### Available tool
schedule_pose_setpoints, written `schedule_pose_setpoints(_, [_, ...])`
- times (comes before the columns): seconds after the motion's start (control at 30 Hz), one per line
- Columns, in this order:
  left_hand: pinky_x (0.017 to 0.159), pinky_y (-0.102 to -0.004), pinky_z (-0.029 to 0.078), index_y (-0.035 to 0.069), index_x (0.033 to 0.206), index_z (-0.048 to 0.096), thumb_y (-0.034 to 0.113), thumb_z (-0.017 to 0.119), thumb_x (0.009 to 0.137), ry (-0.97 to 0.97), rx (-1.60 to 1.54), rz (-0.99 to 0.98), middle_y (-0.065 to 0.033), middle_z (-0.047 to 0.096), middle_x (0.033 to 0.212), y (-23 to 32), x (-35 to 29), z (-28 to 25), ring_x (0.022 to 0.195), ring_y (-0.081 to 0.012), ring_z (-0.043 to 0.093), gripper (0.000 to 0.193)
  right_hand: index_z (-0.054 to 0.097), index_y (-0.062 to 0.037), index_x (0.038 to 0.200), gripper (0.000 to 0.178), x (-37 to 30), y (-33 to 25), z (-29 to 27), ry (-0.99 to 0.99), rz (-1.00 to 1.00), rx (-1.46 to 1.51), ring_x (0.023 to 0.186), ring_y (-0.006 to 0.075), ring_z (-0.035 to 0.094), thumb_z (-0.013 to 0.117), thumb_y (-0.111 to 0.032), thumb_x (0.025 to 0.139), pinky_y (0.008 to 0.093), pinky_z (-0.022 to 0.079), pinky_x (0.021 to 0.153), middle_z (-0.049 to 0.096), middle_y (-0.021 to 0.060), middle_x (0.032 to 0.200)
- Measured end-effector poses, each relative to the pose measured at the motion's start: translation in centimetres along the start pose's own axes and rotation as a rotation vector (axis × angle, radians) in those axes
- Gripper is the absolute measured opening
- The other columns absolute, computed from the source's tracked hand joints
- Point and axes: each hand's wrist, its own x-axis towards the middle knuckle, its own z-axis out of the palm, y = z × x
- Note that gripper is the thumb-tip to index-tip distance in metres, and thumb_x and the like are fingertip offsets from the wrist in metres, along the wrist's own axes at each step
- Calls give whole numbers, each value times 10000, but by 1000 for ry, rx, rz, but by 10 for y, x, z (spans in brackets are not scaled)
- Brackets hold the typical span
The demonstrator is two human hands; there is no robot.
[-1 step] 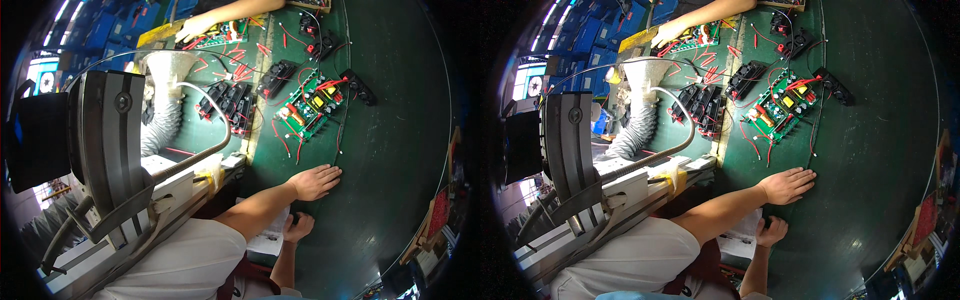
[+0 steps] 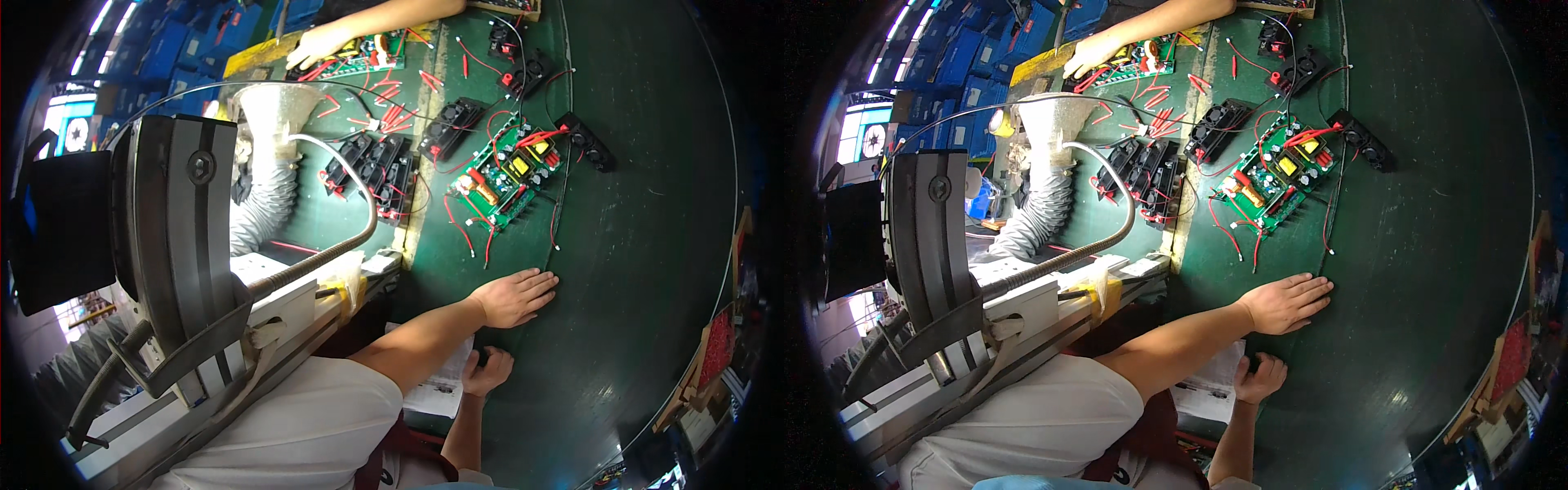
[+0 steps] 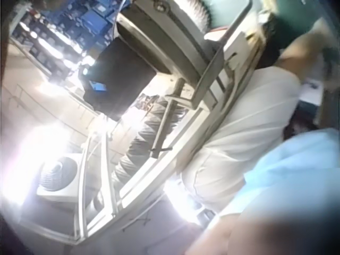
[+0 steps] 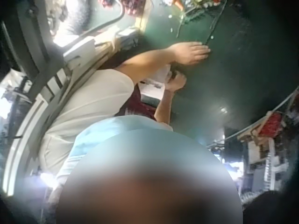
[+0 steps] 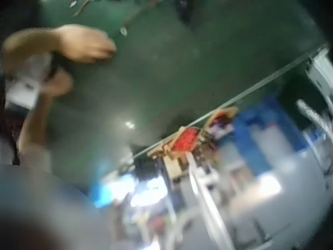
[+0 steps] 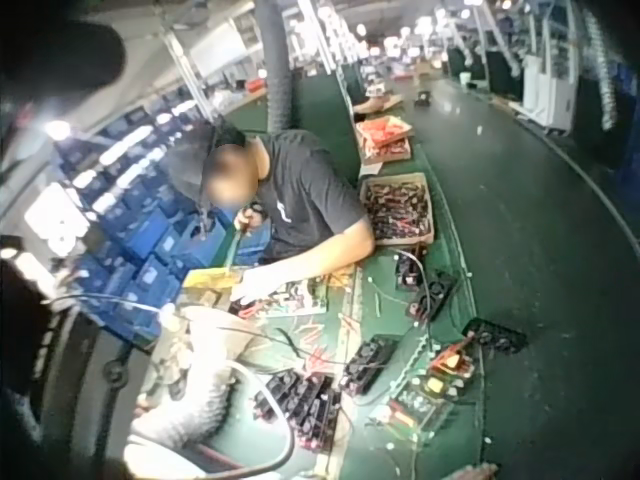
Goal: Soldering electronic components and wires onto circuit boards at a factory assembly station.
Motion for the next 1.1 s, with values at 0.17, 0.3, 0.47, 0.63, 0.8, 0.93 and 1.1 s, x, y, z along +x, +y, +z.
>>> schedule_pose_setpoints(0.17, [1331,-492,327,44,1543,529,362,678,1017,4,-7,0,-190,448,1701,-1,0,1,1576,-324,446,633,631,-20,956,441,3,-3,-1,-7,7,-3,829,430,591,603,-447,1065,531,449,739,604,189,908])
schedule_pose_setpoints(0.3, [1329,-490,331,45,1542,532,364,684,1012,-1,7,-2,-188,448,1701,-1,-1,1,1577,-322,445,637,632,-20,953,435,6,-9,-2,0,9,4,837,434,592,600,-439,1067,531,453,749,604,191,911])
schedule_pose_setpoints(0.47, [1327,-488,334,46,1537,540,365,692,1006,2,7,-5,-184,449,1702,0,-1,1,1577,-319,445,638,636,-21,953,443,2,-3,-1,-9,5,-20,840,436,593,593,-447,1070,533,456,755,607,193,913])
schedule_pose_setpoints(0.63, [1326,-489,336,46,1530,546,366,695,1005,1,12,1,-185,455,1697,0,-1,0,1573,-319,450,633,638,-23,950,459,2,-3,-1,-15,18,-16,836,435,592,588,-463,1072,536,453,754,606,192,905])
schedule_pose_setpoints(0.8, [1329,-489,331,45,1533,543,367,690,1009,2,10,-3,-186,453,1699,0,-1,0,1574,-321,449,633,635,-19,948,463,4,-7,-2,3,13,3,833,433,591,588,-462,1074,533,450,748,607,192,907])
schedule_pose_setpoints(0.93, [1331,-493,328,43,1539,538,367,684,1012,-2,-2,-3,-187,451,1700,-1,-1,0,1574,-323,450,635,631,-12,948,459,4,-7,-1,-6,14,8,826,432,589,590,-451,1075,531,448,742,609,198,909])
schedule_pose_setpoints(1.1, [1331,-496,328,42,1544,533,365,686,1012,-8,-2,-4,-188,448,1702,-1,-2,1,1578,-325,444,641,630,-11,956,433,3,-5,0,-1,-10,3,820,436,582,596,-427,1072,533,446,740,608,205,911])
